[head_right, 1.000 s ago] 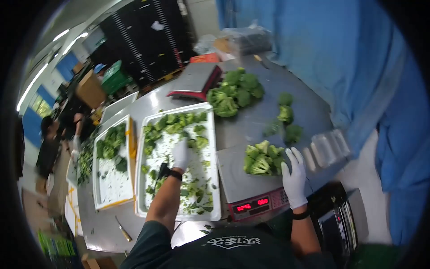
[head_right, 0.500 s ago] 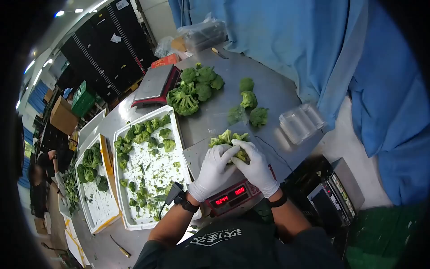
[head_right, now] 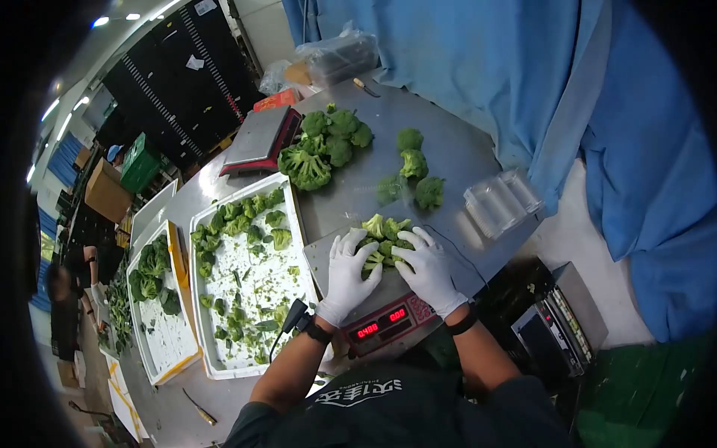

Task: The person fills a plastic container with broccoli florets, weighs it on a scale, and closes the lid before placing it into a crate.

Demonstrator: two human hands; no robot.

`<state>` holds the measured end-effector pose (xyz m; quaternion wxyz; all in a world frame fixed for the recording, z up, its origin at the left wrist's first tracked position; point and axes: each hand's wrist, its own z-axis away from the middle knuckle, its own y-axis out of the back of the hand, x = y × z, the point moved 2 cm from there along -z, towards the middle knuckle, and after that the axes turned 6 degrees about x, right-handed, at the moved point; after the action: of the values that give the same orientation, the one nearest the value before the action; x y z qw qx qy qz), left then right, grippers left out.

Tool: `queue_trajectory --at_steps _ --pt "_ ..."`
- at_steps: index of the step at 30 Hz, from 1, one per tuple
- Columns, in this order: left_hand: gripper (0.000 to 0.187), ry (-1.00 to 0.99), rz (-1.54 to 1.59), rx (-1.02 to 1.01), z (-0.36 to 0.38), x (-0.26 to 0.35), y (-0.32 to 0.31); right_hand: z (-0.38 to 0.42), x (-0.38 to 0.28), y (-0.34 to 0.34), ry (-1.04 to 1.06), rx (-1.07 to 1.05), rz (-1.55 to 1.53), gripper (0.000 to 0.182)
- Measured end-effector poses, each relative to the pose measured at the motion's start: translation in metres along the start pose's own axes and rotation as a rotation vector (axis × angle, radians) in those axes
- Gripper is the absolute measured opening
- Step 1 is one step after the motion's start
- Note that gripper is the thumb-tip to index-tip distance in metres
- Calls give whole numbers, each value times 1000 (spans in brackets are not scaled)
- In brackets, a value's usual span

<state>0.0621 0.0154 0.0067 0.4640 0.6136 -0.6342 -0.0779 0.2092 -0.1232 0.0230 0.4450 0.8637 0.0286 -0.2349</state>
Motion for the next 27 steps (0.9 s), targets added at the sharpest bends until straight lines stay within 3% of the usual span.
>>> queue_trajectory --at_steps 6,8,10,12,14,18,21,22,23,25,26,27 --pt "46 -66 -78 -20 2 -1 -1 -2 8 3 60 -4 -82 22" --pt "43 -6 31 81 4 3 10 -2 11 16 -202 229 -323 21" --pt "40 -66 -5 87 12 0 10 1 7 18 -208 269 -339 20" --pt "30 -168 -61 57 16 3 12 -1 -2 10 -18 138 -116 17" --pt "25 -209 -133 79 22 7 6 2 -13 -3 121 134 -32 15" --pt "23 -229 -222 -39 19 11 6 -2 -19 -13 135 107 -3 11" --pt "22 -236 -113 30 19 1 24 -6 -18 -1 134 78 -61 14" --pt "23 -148 -34 90 18 -10 37 -7 -15 3 125 64 -131 15" --pt "25 -63 49 148 16 -21 50 -4 -12 8 -27 92 -257 17" --pt "30 122 21 356 17 -69 63 2 -7 16 -81 173 -259 16" --pt "35 306 -68 346 18 -101 65 5 -4 22 -136 253 -259 16" --pt "45 343 -193 339 16 -131 67 6 -6 29 -133 266 -192 16"
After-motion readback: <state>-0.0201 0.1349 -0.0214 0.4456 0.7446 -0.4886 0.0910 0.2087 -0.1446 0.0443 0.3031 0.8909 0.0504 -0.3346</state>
